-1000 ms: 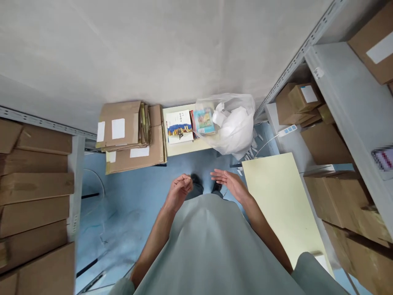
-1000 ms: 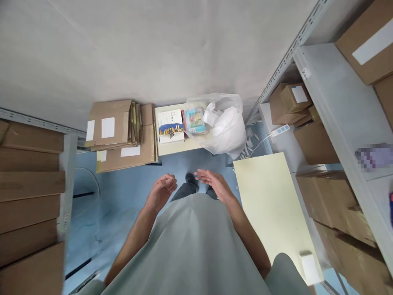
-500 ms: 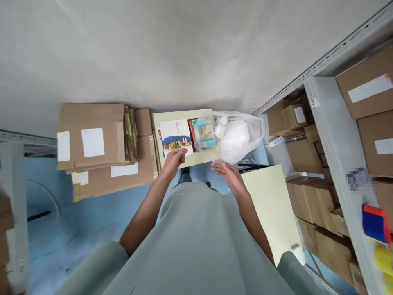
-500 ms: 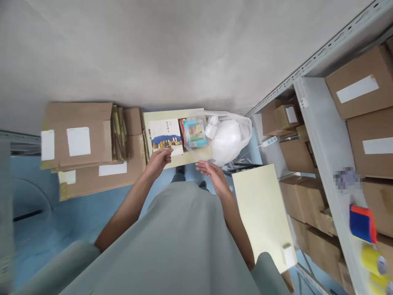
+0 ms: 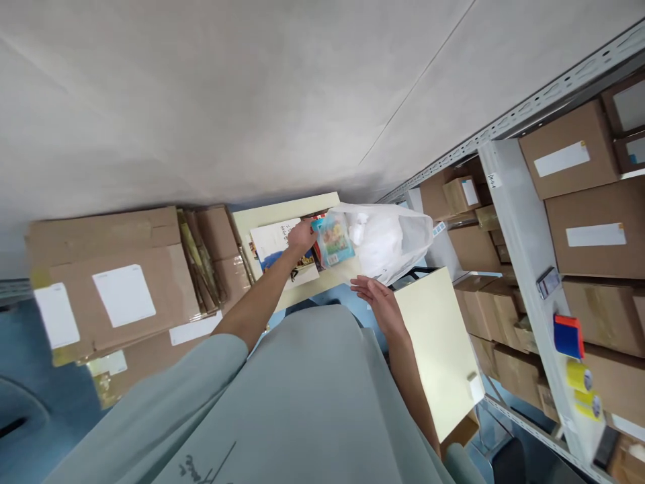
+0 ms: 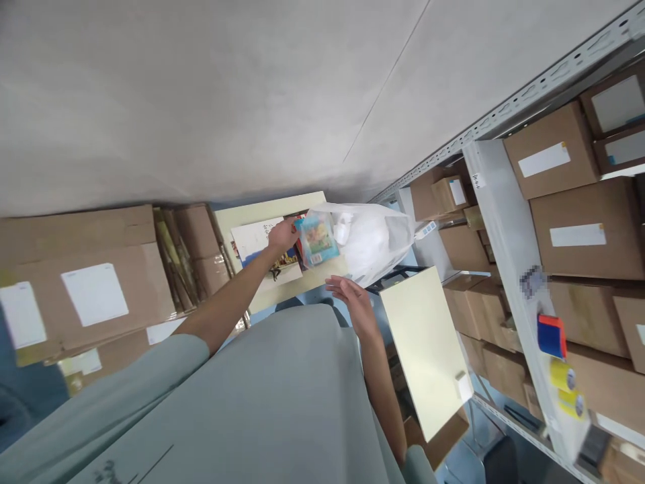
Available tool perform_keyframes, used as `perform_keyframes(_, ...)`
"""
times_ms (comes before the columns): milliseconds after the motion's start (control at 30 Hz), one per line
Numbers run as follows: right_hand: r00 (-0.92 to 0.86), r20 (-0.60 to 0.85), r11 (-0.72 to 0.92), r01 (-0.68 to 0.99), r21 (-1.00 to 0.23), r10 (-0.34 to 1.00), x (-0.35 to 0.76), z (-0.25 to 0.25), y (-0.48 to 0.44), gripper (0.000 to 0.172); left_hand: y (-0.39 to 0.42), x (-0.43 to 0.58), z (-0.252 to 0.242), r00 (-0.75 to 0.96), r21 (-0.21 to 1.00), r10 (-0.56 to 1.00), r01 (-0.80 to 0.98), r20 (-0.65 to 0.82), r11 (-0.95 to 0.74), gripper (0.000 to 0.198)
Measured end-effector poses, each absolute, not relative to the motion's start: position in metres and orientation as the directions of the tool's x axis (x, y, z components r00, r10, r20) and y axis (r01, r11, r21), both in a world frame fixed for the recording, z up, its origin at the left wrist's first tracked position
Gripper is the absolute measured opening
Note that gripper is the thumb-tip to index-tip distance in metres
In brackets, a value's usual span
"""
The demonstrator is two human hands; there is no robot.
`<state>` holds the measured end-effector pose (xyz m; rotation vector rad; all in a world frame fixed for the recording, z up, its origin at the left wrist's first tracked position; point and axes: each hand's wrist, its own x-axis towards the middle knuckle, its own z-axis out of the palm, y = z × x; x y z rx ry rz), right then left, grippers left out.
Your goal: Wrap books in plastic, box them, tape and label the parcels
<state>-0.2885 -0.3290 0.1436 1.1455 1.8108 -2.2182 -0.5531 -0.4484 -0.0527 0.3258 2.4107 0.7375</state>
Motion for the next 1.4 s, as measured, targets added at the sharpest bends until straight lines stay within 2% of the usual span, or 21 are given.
perform_keyframes(100, -0.689, -0.579, -0.33, 0.476, -0.815, 0.436, -0.291, 0.144, -0.331, 0.054, -0.441, -0.561, -0.055, -0.784, 0.551, 0.4, 0.089, -0.475, 0.83, 0.057)
perform_keyframes(233, -0.665, -0.591, -0.346, 0.479, -0.807, 0.457, -0.296, 0.144, -0.335, 0.056, -0.437, -0.571, -0.055, -0.779, 0.552, 0.374, 0.043, -0.503, 0.833, 0.044)
perform_keyframes(367, -0.668, -0.594, -0.334, 0.49, -0.805, 0.449, -0.303, 0.146, -0.34, 0.056, -0.44, -0.574, -0.051, -0.807, 0.604, 0.362, 0.008, -0.467, 0.797, 0.022)
perform_keyframes(500, -0.679, -0.579, -0.335, 0.472, -0.815, 0.451, -0.307, 0.147, -0.341, 0.056, -0.454, -0.573, -0.04, -0.873, 0.724, 0.338, -0.026, -0.353, 0.689, 0.016)
perform_keyframes(667, -0.701, -0.559, -0.324, 0.456, -0.829, 0.442, -0.309, 0.147, -0.338, 0.056, -0.487, -0.582, -0.018, -0.883, 0.705, 0.266, -0.097, -0.387, 0.703, 0.011)
perform_keyframes(800, -0.735, -0.541, -0.328, 0.435, -0.838, 0.408, -0.313, 0.147, -0.337, 0.054, -0.523, -0.587, 0.007, -0.94, 0.759, 0.202, -0.084, -0.276, 0.646, 0.013)
perform_keyframes(933, -0.782, -0.494, -0.299, 0.401, -0.866, 0.38, -0.321, 0.144, -0.338, 0.054, -0.555, -0.577, 0.051, -0.961, 0.829, 0.216, -0.025, -0.174, 0.558, 0.014)
perform_keyframes(1033, -0.813, -0.415, -0.234, 0.347, -0.908, 0.408, -0.328, 0.142, -0.341, 0.055, -0.568, -0.561, 0.092, -0.972, 0.864, 0.214, 0.026, -0.095, 0.503, 0.021)
perform_keyframes(1100, -0.831, -0.339, -0.166, 0.295, -0.941, 0.44, -0.331, 0.144, -0.344, 0.052, -0.568, -0.55, 0.117, -0.97, 0.92, 0.233, 0.029, -0.068, 0.392, 0.03)
perform_keyframes(1233, -0.827, -0.163, -0.014, 0.185, -0.983, 0.538, -0.327, 0.154, -0.343, 0.047, -0.547, -0.535, 0.155, -0.928, 0.992, 0.366, -0.028, -0.071, 0.123, 0.052)
perform_keyframes(1400, -0.646, -0.03, 0.096, 0.158, -0.983, 0.762, -0.296, 0.163, -0.314, 0.05, -0.489, -0.511, 0.175, -0.777, 0.982, 0.601, -0.166, -0.187, 0.091, 0.059)
